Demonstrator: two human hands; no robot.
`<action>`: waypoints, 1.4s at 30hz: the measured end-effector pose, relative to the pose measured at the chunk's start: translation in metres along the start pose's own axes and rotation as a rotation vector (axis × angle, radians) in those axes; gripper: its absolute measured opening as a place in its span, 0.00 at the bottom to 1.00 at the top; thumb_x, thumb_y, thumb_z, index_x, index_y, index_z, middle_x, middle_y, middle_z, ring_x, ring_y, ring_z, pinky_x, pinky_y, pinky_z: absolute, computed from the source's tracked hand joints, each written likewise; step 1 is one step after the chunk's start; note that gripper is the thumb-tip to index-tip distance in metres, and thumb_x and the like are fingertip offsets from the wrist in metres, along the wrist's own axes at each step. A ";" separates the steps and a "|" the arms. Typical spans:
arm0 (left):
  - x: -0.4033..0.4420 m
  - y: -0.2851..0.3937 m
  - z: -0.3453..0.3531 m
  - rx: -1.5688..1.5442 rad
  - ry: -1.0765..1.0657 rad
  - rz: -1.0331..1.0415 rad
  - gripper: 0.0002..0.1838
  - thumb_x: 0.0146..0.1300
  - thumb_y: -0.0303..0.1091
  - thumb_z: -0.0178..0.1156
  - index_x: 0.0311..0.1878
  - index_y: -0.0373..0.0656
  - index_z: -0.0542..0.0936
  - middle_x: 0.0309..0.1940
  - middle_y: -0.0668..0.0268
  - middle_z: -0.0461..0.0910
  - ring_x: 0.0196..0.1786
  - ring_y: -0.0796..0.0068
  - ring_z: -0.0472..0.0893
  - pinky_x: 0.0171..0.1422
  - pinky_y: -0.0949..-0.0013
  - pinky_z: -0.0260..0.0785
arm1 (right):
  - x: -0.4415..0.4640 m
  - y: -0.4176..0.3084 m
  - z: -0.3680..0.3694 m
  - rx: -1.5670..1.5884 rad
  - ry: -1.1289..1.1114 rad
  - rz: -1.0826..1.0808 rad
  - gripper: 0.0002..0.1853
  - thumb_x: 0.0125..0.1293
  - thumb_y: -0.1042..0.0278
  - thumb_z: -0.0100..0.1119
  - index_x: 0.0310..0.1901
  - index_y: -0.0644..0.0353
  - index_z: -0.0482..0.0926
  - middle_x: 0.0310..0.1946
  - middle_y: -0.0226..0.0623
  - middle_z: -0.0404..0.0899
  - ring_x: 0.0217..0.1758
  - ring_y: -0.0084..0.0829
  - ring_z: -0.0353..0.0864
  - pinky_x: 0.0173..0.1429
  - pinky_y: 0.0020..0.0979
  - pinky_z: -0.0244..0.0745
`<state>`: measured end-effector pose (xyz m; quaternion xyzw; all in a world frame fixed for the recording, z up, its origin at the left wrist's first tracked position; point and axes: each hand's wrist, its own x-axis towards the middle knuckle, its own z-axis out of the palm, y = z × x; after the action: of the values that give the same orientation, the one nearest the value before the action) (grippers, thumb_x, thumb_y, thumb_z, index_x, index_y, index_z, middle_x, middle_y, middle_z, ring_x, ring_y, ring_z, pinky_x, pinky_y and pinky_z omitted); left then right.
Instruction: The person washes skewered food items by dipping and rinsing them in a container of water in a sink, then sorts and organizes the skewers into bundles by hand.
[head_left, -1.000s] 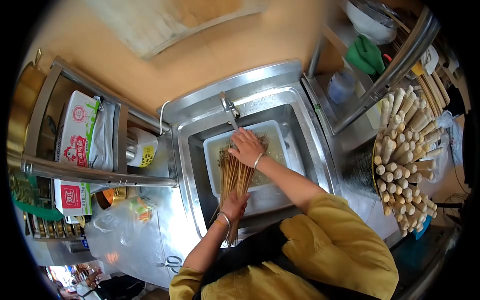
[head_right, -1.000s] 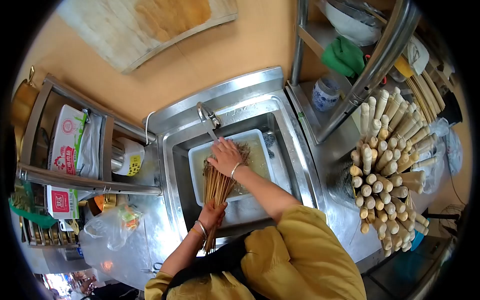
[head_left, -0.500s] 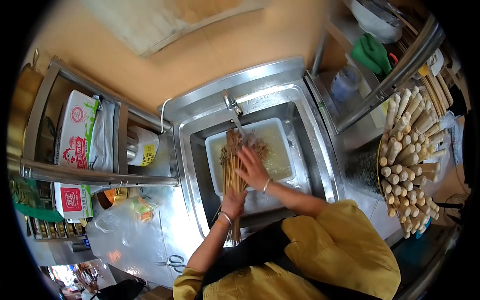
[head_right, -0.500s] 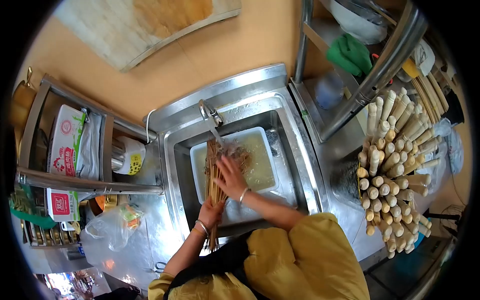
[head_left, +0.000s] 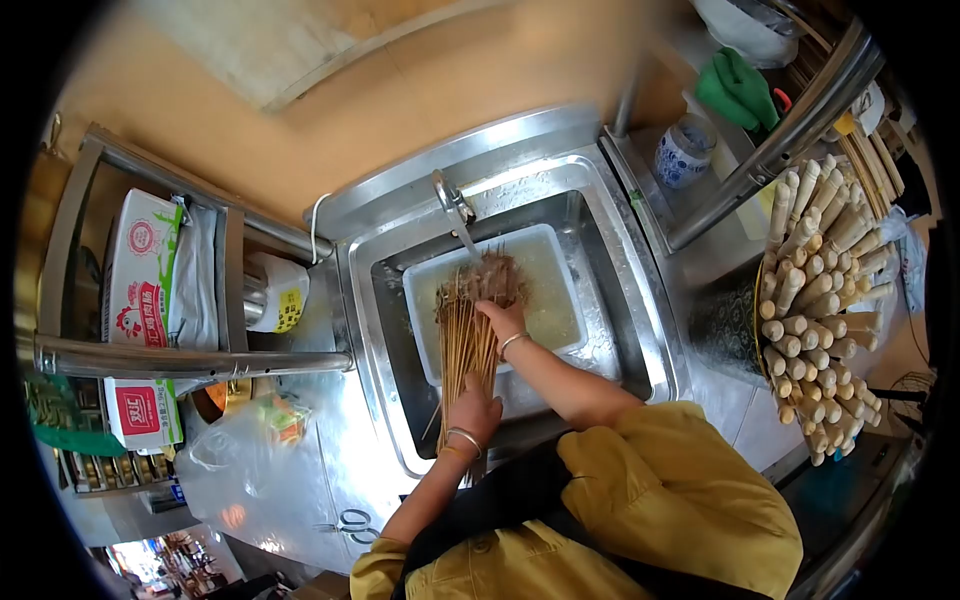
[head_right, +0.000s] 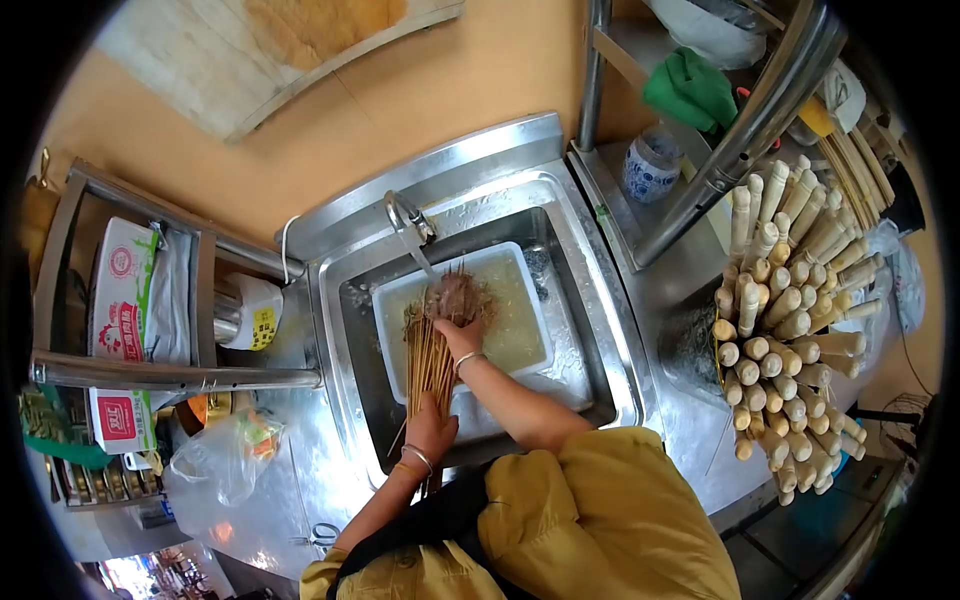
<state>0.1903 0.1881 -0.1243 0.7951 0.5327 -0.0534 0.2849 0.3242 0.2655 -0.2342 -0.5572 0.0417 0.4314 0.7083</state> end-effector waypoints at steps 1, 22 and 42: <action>0.000 -0.003 0.003 -0.010 0.028 0.102 0.21 0.54 0.38 0.59 0.44 0.40 0.62 0.28 0.45 0.77 0.32 0.47 0.78 0.36 0.52 0.72 | -0.008 -0.012 -0.002 -0.001 0.004 0.003 0.11 0.48 0.72 0.64 0.34 0.64 0.75 0.27 0.36 0.78 0.26 0.30 0.78 0.30 0.31 0.75; 0.007 -0.009 -0.003 -0.566 -0.226 -0.001 0.12 0.60 0.38 0.58 0.38 0.40 0.70 0.25 0.64 0.75 0.26 0.74 0.77 0.26 0.70 0.70 | -0.020 -0.006 -0.013 0.043 0.048 0.297 0.23 0.50 0.59 0.69 0.42 0.66 0.74 0.34 0.36 0.78 0.31 0.33 0.80 0.33 0.36 0.78; -0.006 -0.014 -0.002 -1.197 -0.414 -0.150 0.10 0.60 0.32 0.58 0.35 0.43 0.65 0.15 0.71 0.68 0.11 0.84 0.63 0.13 0.79 0.56 | -0.006 -0.059 -0.030 -0.139 -0.151 -0.205 0.15 0.54 0.64 0.66 0.38 0.63 0.74 0.26 0.28 0.73 0.25 0.22 0.72 0.26 0.22 0.70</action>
<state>0.1751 0.1873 -0.1259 0.4320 0.4587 0.0812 0.7723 0.3716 0.2371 -0.1978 -0.5723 -0.0990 0.3993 0.7094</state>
